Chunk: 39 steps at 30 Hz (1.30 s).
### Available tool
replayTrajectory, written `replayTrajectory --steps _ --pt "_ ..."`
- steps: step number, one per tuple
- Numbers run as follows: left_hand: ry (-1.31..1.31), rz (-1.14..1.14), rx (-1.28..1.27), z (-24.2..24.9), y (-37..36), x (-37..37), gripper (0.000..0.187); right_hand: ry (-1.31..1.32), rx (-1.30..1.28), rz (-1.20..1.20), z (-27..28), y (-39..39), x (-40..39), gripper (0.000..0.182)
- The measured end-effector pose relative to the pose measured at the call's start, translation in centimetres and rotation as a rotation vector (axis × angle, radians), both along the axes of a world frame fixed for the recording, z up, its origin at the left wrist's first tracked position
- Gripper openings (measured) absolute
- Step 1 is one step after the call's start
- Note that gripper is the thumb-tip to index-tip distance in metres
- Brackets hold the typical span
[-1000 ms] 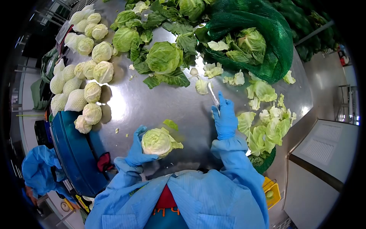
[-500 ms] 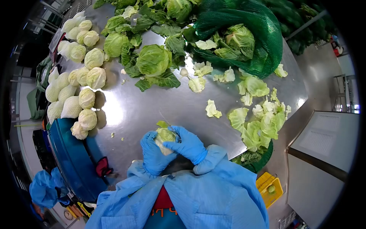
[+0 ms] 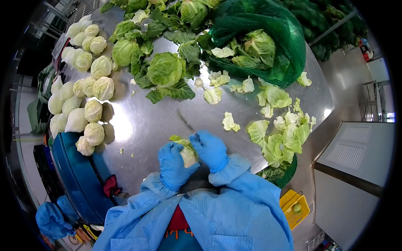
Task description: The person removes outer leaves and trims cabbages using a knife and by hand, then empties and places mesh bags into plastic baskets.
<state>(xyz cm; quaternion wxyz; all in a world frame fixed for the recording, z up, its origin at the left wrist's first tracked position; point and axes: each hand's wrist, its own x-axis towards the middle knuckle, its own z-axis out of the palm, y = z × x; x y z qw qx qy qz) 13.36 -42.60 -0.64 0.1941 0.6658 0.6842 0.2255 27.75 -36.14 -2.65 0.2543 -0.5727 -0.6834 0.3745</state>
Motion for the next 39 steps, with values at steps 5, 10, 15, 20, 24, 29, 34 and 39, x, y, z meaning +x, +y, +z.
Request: replayTrajectory --steps 5,10,15,20,24,29,34,39 --pt "-0.022 -0.06 0.049 0.6 0.9 -0.3 0.065 0.374 -0.231 -0.185 -1.0 1.9 2.2 0.022" --pt "0.007 -0.168 -0.036 1.0 1.5 -1.0 0.076 0.53 -0.409 0.061 -1.3 0.2 1.5 0.041" --pt "0.014 -0.256 -0.004 1.0 1.2 -2.4 0.085 0.472 -0.368 -0.104 -4.7 1.0 0.5 0.026" --pt "-0.135 -0.161 -0.197 1.4 -1.2 -5.9 0.087 -0.085 0.13 -0.258 -6.8 4.2 5.1 0.044" --pt "-0.332 -0.22 -0.235 -0.7 -3.3 -9.7 0.097 -0.125 0.148 -0.187 -2.3 3.6 4.9 0.062" --pt "-1.069 -0.081 -0.388 -3.0 -3.7 -11.1 0.103 0.319 -0.503 0.422 -0.5 1.0 -0.3 0.063" --pt "-1.179 0.057 -0.516 -1.2 -3.0 -11.4 0.103 0.679 -0.847 0.347 -4.1 -0.4 -4.0 0.052" --pt "-0.941 0.131 -0.525 -2.7 -3.2 -11.4 0.103 0.455 -0.348 0.397 -3.6 -0.9 -4.9 0.037"
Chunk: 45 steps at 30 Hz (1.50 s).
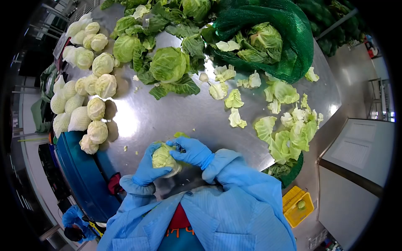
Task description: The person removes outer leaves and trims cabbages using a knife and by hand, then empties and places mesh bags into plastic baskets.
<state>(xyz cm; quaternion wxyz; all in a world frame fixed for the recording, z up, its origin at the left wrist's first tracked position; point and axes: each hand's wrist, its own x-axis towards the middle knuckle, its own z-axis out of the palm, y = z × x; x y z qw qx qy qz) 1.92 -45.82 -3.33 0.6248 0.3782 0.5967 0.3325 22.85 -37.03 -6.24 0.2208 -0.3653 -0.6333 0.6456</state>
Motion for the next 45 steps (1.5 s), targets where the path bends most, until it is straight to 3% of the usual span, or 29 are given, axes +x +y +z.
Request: replayTrajectory --steps 3,6,9,10,12,15,16,17,21,22,23,24,25,29,33,36,38,43,45 --pt "0.103 -0.025 0.021 -0.6 -0.5 -0.3 0.102 -0.242 0.393 -0.109 -0.3 0.0 -0.1 0.031" --pt "0.128 -0.037 0.07 -0.6 -0.9 -0.7 0.103 -0.415 0.431 -0.27 -4.5 0.1 1.4 0.027" --pt "-0.038 0.061 0.021 1.7 -0.2 -0.2 0.103 -0.511 0.531 -0.401 -6.9 1.4 6.5 0.025" --pt "-0.107 0.106 -0.001 1.4 -0.5 -0.5 0.097 -0.56 0.543 -0.422 -7.1 2.0 8.5 0.025" --pt "-0.241 0.196 -0.031 0.1 -0.8 -1.5 0.086 -0.851 0.437 -0.493 -1.9 3.1 11.0 0.027" --pt "-0.971 0.519 -0.146 0.0 -0.9 -0.6 0.076 -0.685 0.529 -0.739 1.6 4.3 12.3 0.035" --pt "-0.999 0.654 -0.154 -1.3 -0.9 -0.2 0.071 -0.616 0.525 -0.771 1.4 4.3 13.0 0.037" --pt "-0.786 0.567 -0.126 -2.2 -1.2 0.0 0.069 -0.545 0.521 -0.799 1.1 4.1 13.3 0.04" --pt "0.073 0.231 -0.019 -3.1 -0.7 1.4 0.064 0.081 0.07 -0.818 0.3 3.0 9.1 0.039" --pt "-0.15 0.229 -0.051 -3.8 -0.8 0.8 0.063 -0.008 -0.302 -0.702 3.7 2.6 7.9 0.036" --pt "-0.365 0.228 -0.105 -4.6 -0.8 0.2 0.063 0.099 -0.405 -0.629 3.1 2.1 6.4 0.036" --pt "-1.021 0.286 -0.208 -6.1 -1.1 -0.8 0.063 0.204 -0.508 -0.556 2.3 1.5 4.9 0.037" --pt "-1.681 0.321 -0.31 -4.5 -0.1 -0.8 0.063 0.225 -0.579 -0.425 2.3 1.1 3.2 0.037" --pt "-1.587 0.241 -0.151 -0.6 0.6 0.5 0.064 0.289 -0.823 0.157 -3.5 -2.4 -1.6 0.043" --pt "-1.537 0.134 -0.02 -0.1 1.0 0.5 0.064 0.428 -0.871 -0.157 -4.8 -1.3 -1.5 0.049" --pt "-1.612 0.096 -0.044 -0.4 1.4 0.8 0.064 0.381 -0.631 -0.685 -4.1 3.6 2.6 0.051" --pt "-1.734 0.126 -0.063 -0.9 1.6 2.0 0.065 0.2 -0.512 -0.941 -1.9 6.6 6.3 0.044" --pt "-1.93 0.214 -0.178 -3.7 1.8 3.5 0.068 0.089 -0.287 -0.908 2.1 6.5 10.3 0.034" --pt "-1.882 0.321 -0.251 -5.9 1.5 3.3 0.07 0.058 -0.397 -0.685 2.4 4.4 9.1 0.038"
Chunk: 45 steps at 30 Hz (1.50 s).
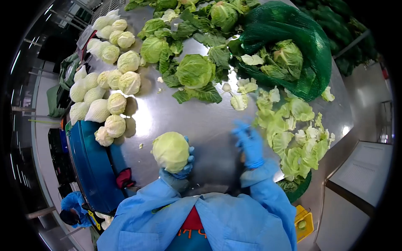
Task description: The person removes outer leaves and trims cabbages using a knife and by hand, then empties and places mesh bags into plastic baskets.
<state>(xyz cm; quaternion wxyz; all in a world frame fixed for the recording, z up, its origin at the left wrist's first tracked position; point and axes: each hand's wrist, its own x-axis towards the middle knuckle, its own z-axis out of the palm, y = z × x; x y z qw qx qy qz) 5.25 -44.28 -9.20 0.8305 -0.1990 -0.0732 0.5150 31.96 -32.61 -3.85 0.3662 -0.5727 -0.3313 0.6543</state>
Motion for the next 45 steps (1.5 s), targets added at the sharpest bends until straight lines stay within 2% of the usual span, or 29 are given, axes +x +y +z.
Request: replayTrajectory --steps 2,3,6,7,9,10,12,13,14,16,18,19,21,24,27,30,33,39,45 --pt "0.097 0.022 -0.159 -1.5 -0.2 0.3 0.072 0.112 -0.067 0.157 1.4 -2.0 -2.8 0.05" --pt "0.378 0.15 -0.028 1.5 0.6 1.4 0.076 0.208 -0.05 0.192 0.9 -3.1 -4.0 0.054" --pt "0.66 0.13 -0.263 4.2 0.7 2.5 0.077 0.221 0.022 0.271 -0.2 -4.5 -5.9 0.058" --pt "0.844 0.044 -0.251 4.8 0.5 2.4 0.078 0.22 -0.034 0.281 -0.1 -4.4 -5.7 0.059" --pt "0.95 -0.23 -0.255 5.0 0.1 1.2 0.076 0.21 -0.151 0.305 0.0 -4.0 -5.0 0.059" --pt "0.996 -0.364 -0.256 4.9 -0.3 0.9 0.075 0.22 -0.185 0.33 -0.3 -3.9 -4.4 0.059" --pt "1.433 -0.232 -0.232 -0.4 -1.7 0.7 0.078 0.242 -0.252 0.389 -1.1 -3.4 -3.2 0.058" --pt "1.653 -0.154 -0.216 -0.8 -1.3 1.1 0.081 0.227 -0.258 0.39 -1.1 -3.3 -3.0 0.057" --pt "1.777 -0.042 -0.11 -0.7 -1.6 1.7 0.085 0.215 -0.266 0.393 -1.0 -3.4 -3.0 0.056" --pt "2.01 0.204 0.124 4.8 1.1 4.2 0.094 0.141 -0.257 0.383 -1.0 -3.3 -3.1 0.049" --pt "2.488 0.041 0.66 7.1 3.0 3.2 0.103 0.014 -0.236 0.35 -1.0 -3.4 -3.2 0.039" --pt "2.691 -0.055 0.965 7.5 3.7 2.8 0.108 -0.225 -0.064 0.372 -1.7 -3.5 -2.7 0.036" --pt "2.663 -0.13 0.907 7.1 4.3 2.8 0.11 -0.703 0.282 0.401 -2.9 -4.1 -1.7 0.039" --pt "2.654 -0.149 0.835 7.1 5.0 3.5 0.113 -0.732 0.392 0.36 -1.0 -5.0 -1.3 0.047" --pt "2.636 -0.09 0.727 6.8 5.0 4.6 0.115 -0.684 0.473 0.341 0.7 -5.9 -1.6 0.046" --pt "2.623 -0.086 0.667 6.1 4.5 4.6 0.117 -0.593 0.331 0.375 0.5 -6.2 -1.7 0.044" --pt "2.558 -0.114 0.646 5.9 4.6 4.3 0.118 -0.572 0.311 0.382 1.2 -5.8 -1.9 0.043" --pt "2.585 -0.086 0.657 5.8 4.9 4.8 0.114 -0.579 0.489 0.474 1.0 -5.3 -2.4 0.042" --pt "2.598 -0.092 0.65 5.8 5.1 4.9 0.11 -0.677 0.636 0.683 -2.4 -3.5 -1.4 0.045"
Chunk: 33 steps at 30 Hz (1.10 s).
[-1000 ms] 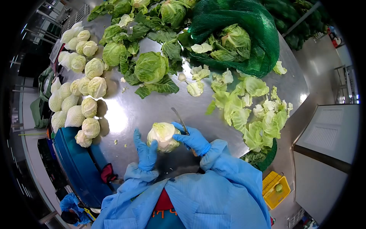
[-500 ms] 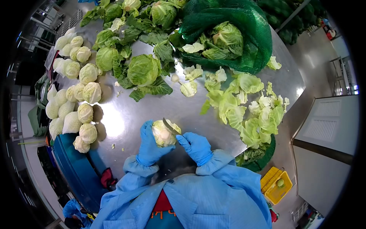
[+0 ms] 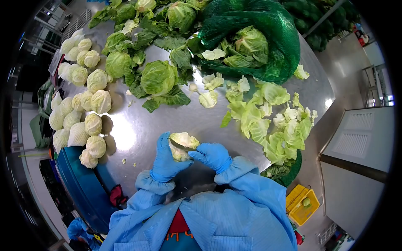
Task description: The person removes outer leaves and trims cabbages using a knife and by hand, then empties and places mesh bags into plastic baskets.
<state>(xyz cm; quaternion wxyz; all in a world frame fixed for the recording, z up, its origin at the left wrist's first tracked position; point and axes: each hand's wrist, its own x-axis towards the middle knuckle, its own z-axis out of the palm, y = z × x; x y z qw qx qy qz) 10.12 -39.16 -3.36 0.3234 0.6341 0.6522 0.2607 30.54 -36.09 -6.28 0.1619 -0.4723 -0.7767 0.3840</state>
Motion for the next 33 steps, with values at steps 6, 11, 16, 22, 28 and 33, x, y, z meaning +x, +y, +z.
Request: replayTrajectory --steps 6,11,16,22,28,33 --pt "0.061 0.008 -0.001 0.2 0.6 0.5 0.108 -0.04 -0.048 0.081 0.0 2.1 0.3 0.052" --pt "0.132 0.03 -0.031 0.0 0.8 1.0 0.111 -0.198 -0.111 0.065 1.1 2.5 -0.7 0.05" --pt "0.139 0.035 -0.067 0.5 1.4 1.3 0.111 -0.252 -0.068 0.007 1.5 2.3 -1.1 0.049" --pt "0.127 -0.008 -0.069 0.2 1.0 1.3 0.117 -0.146 -0.066 -0.215 2.0 4.0 -0.3 0.052" --pt "0.058 0.049 -0.016 0.0 0.9 0.9 0.108 0.076 -0.027 -0.239 3.6 2.5 -0.2 0.053" --pt "-0.016 0.048 -0.042 -0.2 1.0 0.4 0.107 -0.061 -0.076 -0.108 2.5 0.1 0.0 0.05"
